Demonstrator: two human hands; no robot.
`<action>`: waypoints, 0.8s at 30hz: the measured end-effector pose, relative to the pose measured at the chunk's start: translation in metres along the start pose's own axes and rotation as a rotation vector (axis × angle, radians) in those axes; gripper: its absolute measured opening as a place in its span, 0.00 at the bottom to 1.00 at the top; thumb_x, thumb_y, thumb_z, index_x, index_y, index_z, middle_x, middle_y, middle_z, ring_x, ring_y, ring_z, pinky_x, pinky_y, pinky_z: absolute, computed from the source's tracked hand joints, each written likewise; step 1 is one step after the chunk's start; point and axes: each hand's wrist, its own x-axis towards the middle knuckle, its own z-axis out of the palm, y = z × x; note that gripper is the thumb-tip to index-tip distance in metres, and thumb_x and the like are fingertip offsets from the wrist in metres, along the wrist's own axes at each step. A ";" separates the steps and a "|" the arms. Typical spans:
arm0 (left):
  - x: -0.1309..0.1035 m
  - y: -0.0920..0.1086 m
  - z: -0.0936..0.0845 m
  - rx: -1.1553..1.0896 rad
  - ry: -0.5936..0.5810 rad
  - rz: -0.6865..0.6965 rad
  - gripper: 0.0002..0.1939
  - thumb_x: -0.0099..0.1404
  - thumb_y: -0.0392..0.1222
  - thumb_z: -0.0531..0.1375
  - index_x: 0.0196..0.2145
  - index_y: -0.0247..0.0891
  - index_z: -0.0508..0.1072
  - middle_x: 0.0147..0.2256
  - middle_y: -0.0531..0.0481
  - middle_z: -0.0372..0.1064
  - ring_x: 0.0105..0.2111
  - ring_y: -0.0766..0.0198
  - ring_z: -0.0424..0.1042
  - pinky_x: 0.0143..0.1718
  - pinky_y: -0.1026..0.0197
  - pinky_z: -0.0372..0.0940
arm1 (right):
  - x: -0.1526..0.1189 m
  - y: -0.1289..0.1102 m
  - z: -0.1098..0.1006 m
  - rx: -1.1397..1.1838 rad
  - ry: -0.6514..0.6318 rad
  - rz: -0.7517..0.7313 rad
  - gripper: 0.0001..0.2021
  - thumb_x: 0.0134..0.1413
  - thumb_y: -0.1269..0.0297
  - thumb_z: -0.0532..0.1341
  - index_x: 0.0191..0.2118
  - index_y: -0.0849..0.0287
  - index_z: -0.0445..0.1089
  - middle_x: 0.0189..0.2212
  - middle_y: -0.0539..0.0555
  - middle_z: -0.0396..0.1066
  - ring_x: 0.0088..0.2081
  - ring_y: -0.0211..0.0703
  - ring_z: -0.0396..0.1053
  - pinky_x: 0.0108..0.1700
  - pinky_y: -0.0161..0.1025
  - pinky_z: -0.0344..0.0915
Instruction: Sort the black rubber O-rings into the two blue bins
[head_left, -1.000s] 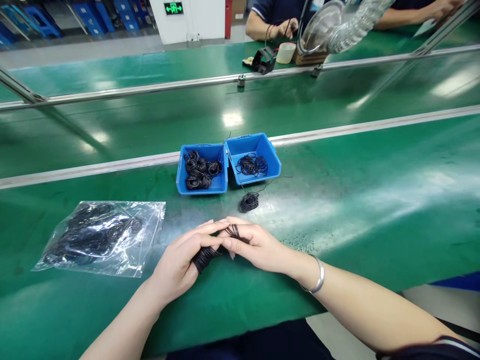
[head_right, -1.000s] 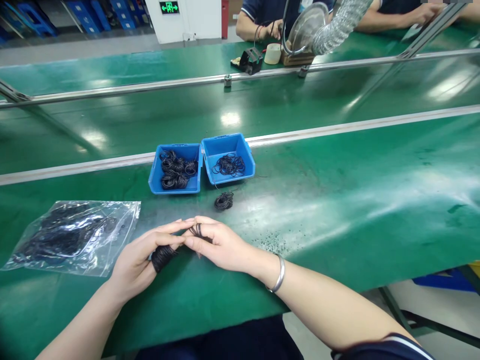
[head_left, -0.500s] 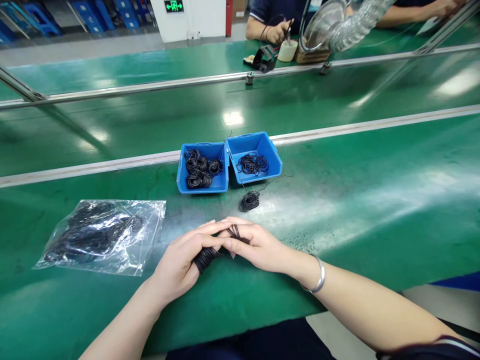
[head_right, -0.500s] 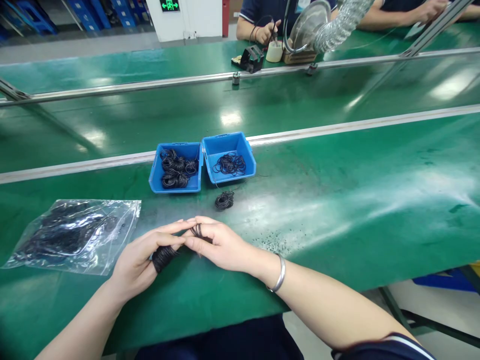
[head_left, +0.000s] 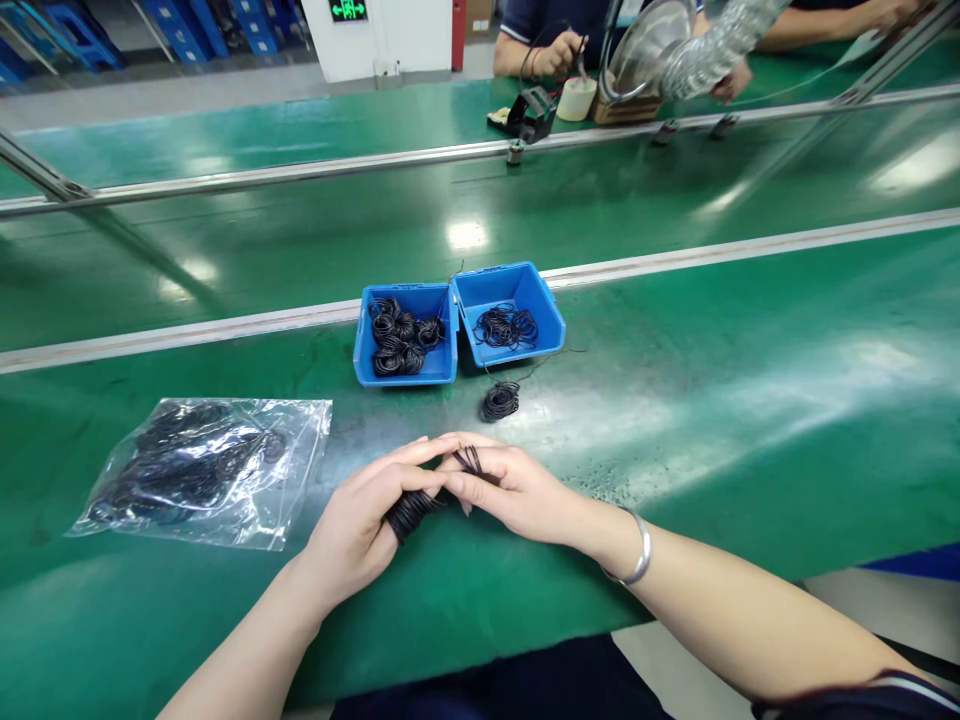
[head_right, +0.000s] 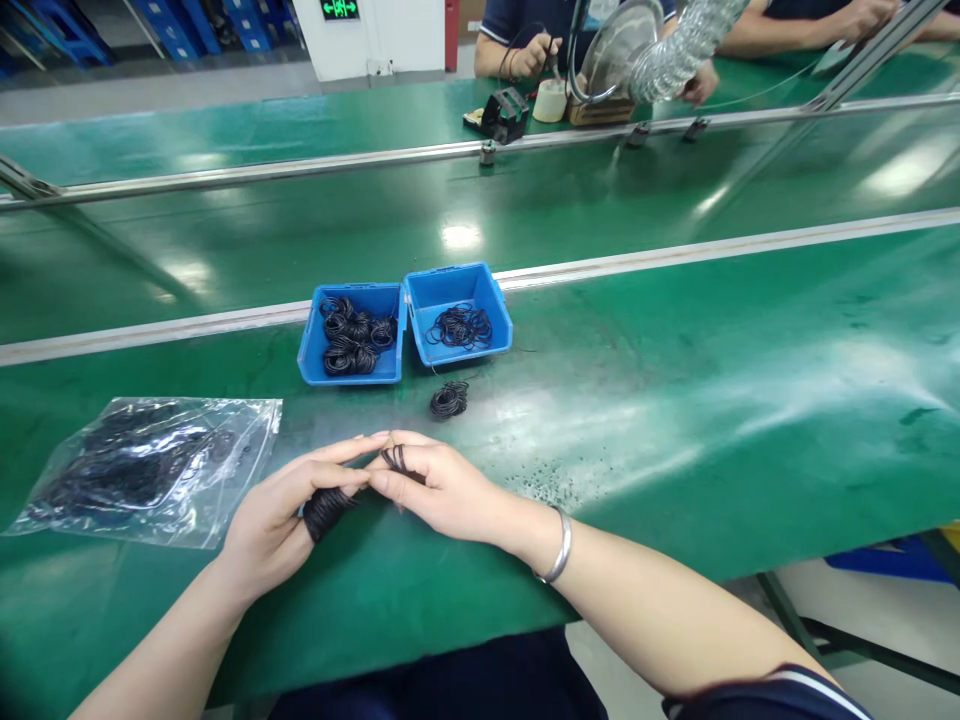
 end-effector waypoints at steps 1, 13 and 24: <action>0.000 0.000 0.000 0.001 0.014 -0.011 0.16 0.67 0.25 0.56 0.49 0.39 0.72 0.57 0.43 0.70 0.58 0.60 0.69 0.60 0.57 0.64 | 0.000 0.000 0.000 -0.013 -0.003 0.018 0.11 0.68 0.67 0.56 0.34 0.59 0.72 0.31 0.50 0.65 0.37 0.39 0.66 0.42 0.38 0.65; -0.001 -0.001 0.000 0.001 0.040 -0.044 0.16 0.67 0.25 0.56 0.48 0.40 0.72 0.57 0.44 0.70 0.57 0.62 0.69 0.58 0.60 0.64 | -0.001 -0.002 -0.001 -0.048 0.005 0.044 0.13 0.68 0.66 0.56 0.30 0.60 0.69 0.31 0.50 0.63 0.34 0.36 0.64 0.39 0.35 0.63; -0.001 0.000 0.000 0.021 0.038 -0.068 0.15 0.67 0.27 0.56 0.48 0.40 0.73 0.56 0.43 0.71 0.57 0.59 0.70 0.56 0.57 0.66 | 0.000 -0.001 -0.001 -0.062 0.009 0.064 0.12 0.68 0.62 0.56 0.33 0.60 0.70 0.31 0.51 0.65 0.34 0.37 0.65 0.39 0.37 0.64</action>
